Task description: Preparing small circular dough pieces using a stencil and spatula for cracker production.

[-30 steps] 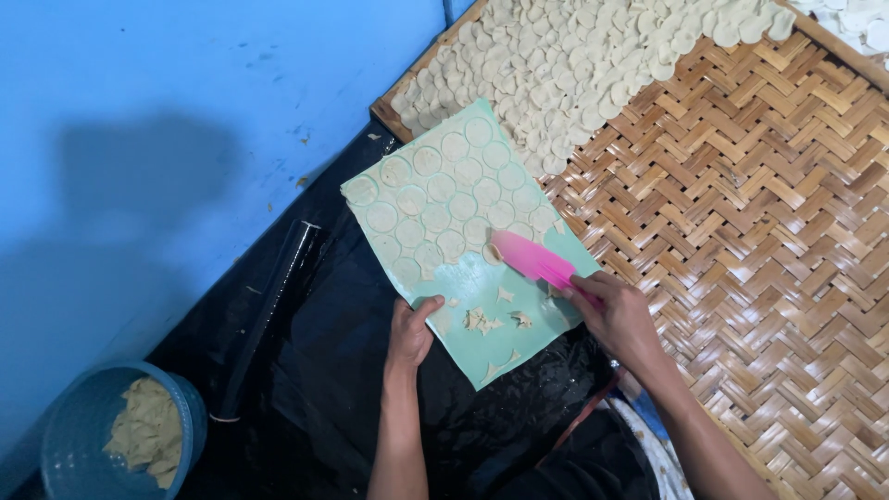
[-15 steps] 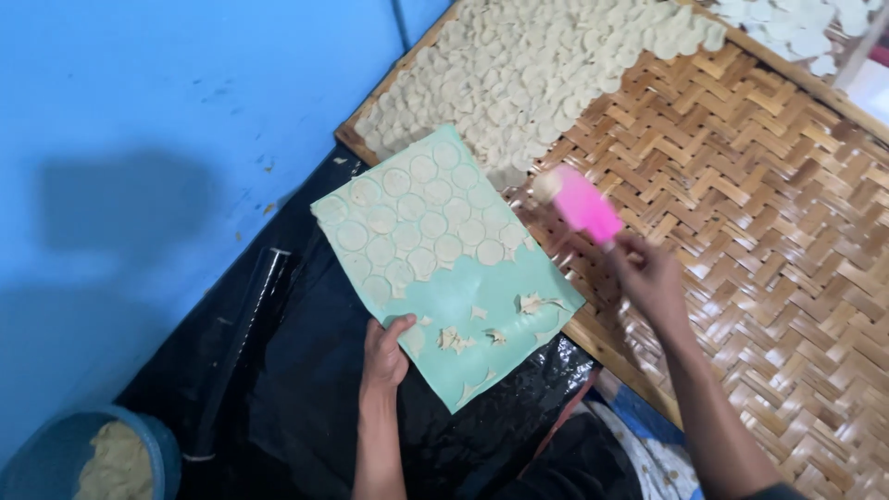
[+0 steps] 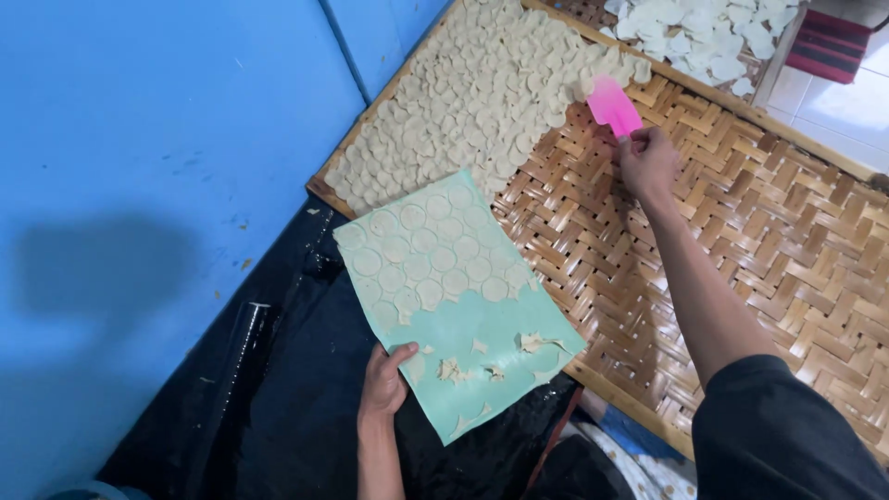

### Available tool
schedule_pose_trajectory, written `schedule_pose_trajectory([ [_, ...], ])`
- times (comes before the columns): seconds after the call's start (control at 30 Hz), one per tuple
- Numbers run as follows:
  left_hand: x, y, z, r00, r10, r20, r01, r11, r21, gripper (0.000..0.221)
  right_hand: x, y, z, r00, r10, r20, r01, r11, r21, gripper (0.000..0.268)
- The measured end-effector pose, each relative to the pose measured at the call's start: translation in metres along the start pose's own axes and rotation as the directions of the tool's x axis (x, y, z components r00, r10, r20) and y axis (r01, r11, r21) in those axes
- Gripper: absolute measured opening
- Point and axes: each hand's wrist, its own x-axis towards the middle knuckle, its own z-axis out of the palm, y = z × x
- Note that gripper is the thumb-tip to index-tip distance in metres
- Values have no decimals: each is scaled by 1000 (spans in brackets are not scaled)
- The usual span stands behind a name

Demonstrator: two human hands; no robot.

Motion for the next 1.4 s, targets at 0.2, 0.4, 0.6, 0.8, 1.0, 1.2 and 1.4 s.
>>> schedule_pose_trajectory([
  [0.2, 4, -8, -9, 1000, -18, 3, 18, 1000, 5, 52, 7, -5, 9, 1000, -10, 30, 13, 994, -111, 27],
  [0.4, 5, -5, -6, 999, -35, -5, 35, 999, 12, 52, -5, -49, -9, 990, -127, 55, 137, 950, -279, 24],
  [0.6, 6, -9, -9, 1000, -20, 10, 20, 1000, -11, 49, -32, -52, -24, 987, -163, -8, 161, 979, -125, 27],
  [0.8, 4, -5, -5, 999, -31, -30, 30, 998, -47, 49, -104, -60, -50, 1000, 5, 14, -6, 998, 58, 26],
  [1.0, 3, -4, -6, 999, -33, -4, 33, 999, -39, 49, -154, -76, -72, 941, 316, 122, -328, 940, 93, 31],
  [1.2, 4, -9, -11, 1000, -10, 16, 11, 998, -60, 49, -193, -81, -76, 954, 171, 245, -194, 978, 74, 30],
  [1.4, 3, -6, -8, 999, -11, -31, 9, 997, -79, 49, -237, -162, -85, 821, 105, 562, -141, 990, 22, 32],
])
